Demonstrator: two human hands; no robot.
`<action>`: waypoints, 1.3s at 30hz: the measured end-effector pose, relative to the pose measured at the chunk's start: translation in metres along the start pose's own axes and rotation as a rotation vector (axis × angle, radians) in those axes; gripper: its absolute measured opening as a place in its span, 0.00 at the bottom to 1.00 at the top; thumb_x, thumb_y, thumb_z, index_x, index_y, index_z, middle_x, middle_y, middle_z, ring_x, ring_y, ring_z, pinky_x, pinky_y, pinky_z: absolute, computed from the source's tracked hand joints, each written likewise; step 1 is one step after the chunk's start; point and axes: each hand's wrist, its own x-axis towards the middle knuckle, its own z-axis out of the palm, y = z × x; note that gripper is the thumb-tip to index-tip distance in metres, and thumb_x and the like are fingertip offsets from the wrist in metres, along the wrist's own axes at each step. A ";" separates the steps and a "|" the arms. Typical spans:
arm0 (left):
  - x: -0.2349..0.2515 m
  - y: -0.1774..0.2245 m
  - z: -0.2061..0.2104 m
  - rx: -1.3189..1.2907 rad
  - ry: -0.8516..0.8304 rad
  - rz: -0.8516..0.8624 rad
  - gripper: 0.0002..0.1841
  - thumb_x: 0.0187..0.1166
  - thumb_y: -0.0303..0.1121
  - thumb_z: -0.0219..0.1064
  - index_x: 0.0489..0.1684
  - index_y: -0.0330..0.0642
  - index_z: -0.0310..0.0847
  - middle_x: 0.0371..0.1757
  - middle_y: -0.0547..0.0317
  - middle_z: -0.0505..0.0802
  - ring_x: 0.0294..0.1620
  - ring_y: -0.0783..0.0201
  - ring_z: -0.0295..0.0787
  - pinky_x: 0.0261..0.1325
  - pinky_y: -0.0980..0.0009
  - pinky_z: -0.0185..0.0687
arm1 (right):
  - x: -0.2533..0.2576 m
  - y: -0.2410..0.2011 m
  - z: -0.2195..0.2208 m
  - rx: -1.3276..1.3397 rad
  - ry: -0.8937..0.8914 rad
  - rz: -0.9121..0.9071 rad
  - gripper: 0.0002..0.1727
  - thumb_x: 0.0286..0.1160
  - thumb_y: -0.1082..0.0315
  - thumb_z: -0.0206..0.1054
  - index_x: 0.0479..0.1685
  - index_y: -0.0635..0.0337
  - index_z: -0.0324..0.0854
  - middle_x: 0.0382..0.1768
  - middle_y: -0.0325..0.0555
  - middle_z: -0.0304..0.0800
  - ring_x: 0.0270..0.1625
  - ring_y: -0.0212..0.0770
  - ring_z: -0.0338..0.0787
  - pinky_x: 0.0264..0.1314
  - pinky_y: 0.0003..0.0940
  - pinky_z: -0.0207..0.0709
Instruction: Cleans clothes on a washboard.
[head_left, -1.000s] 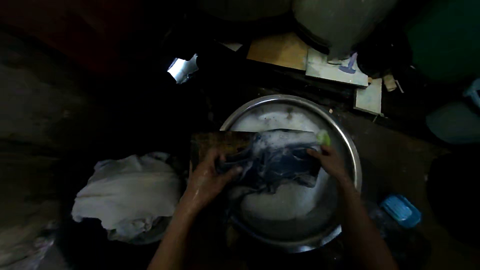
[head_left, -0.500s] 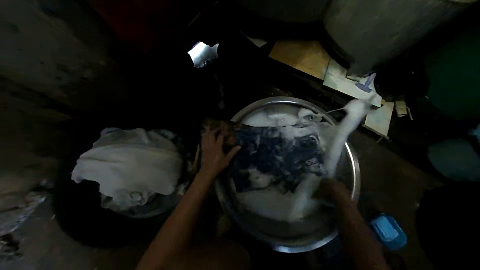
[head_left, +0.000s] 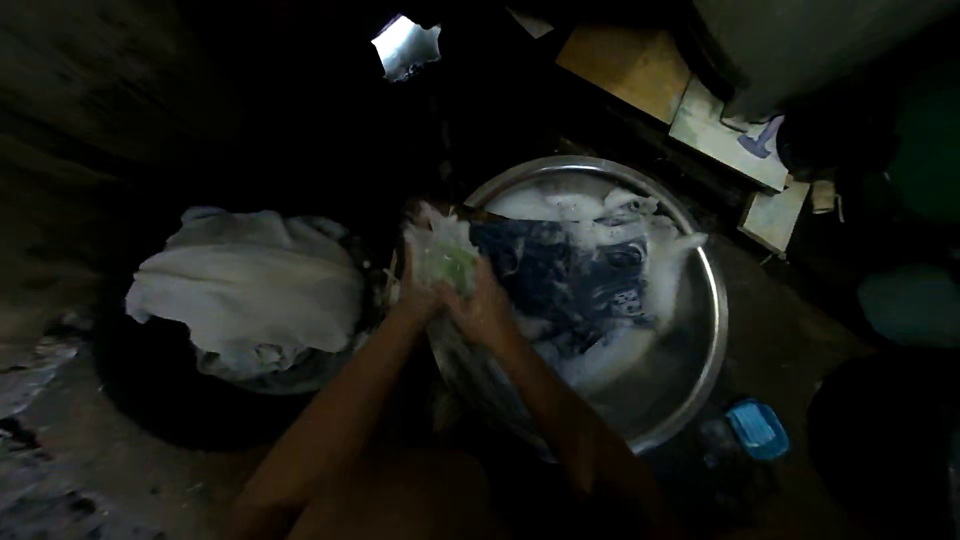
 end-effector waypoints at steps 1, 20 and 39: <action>-0.005 0.031 -0.020 0.013 -0.103 -0.145 0.36 0.83 0.48 0.68 0.88 0.41 0.64 0.91 0.49 0.67 0.93 0.53 0.55 0.91 0.50 0.53 | 0.001 0.034 -0.009 -0.101 0.067 0.098 0.39 0.80 0.51 0.69 0.87 0.60 0.63 0.66 0.61 0.87 0.66 0.56 0.90 0.70 0.55 0.81; 0.014 0.032 0.002 0.202 0.110 -0.003 0.60 0.61 0.74 0.72 0.98 0.67 0.41 0.97 0.43 0.32 0.94 0.30 0.14 0.88 0.28 0.12 | -0.015 0.088 -0.037 -0.400 0.353 0.248 0.43 0.88 0.56 0.60 0.96 0.60 0.39 0.71 0.66 0.83 0.62 0.62 0.92 0.64 0.60 0.83; 0.013 0.029 -0.005 0.198 0.074 0.013 0.62 0.61 0.71 0.75 0.98 0.65 0.38 0.96 0.41 0.29 0.93 0.27 0.12 0.88 0.26 0.17 | -0.013 0.139 -0.022 -0.484 0.346 0.066 0.29 0.89 0.53 0.56 0.89 0.42 0.68 0.70 0.65 0.84 0.58 0.62 0.92 0.56 0.59 0.86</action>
